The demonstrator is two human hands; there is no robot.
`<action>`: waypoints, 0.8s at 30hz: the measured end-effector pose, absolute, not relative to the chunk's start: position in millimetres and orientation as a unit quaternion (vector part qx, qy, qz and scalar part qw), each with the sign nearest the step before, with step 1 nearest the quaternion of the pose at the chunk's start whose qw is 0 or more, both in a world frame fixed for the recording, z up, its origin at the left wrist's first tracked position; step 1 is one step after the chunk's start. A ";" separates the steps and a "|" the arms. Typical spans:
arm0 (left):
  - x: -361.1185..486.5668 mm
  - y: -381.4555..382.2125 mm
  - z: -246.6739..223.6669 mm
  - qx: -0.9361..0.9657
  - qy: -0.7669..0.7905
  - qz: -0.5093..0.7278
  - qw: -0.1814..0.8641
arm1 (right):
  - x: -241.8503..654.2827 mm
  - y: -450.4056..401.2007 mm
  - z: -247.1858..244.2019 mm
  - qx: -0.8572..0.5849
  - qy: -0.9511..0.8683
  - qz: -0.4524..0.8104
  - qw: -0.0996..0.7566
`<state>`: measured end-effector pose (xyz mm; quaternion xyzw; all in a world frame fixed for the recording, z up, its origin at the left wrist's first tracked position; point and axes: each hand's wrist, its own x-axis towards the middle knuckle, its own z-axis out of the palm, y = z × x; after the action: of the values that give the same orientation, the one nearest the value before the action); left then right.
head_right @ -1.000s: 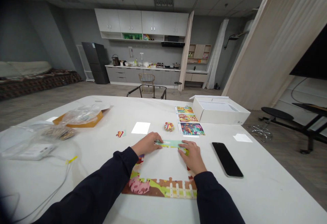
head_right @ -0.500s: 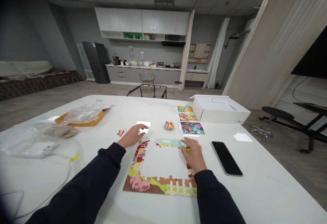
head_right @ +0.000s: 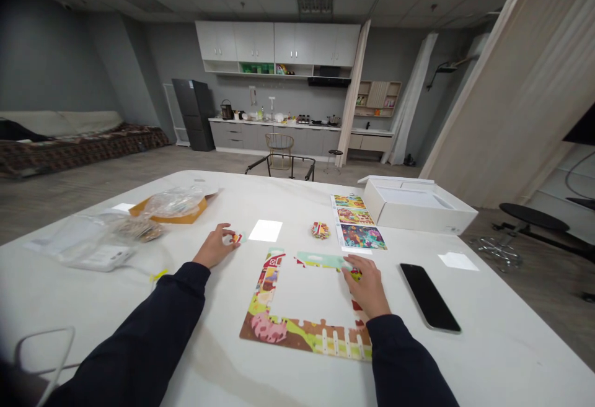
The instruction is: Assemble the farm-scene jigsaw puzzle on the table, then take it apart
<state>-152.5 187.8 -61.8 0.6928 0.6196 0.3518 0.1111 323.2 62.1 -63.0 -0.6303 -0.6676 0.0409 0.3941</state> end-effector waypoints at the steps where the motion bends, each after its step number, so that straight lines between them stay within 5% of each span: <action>1: -152.7 188.0 -61.2 0.698 0.613 0.353 0.111 | 323.5 62.2 -63.1 -0.630 -0.668 0.042 0.393; 15: -162.9 179.3 -46.5 0.772 0.549 0.281 0.154 | 324.1 62.0 -60.9 -0.633 -0.664 0.055 0.394; 24: -154.1 175.6 -34.4 0.795 0.539 0.266 0.085 | 322.4 61.3 -60.8 -0.626 -0.663 0.054 0.408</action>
<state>-154.1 175.6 -34.4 0.7948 0.5387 0.2663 0.0848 322.4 61.3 -60.8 -0.6256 -0.6629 0.0537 0.4078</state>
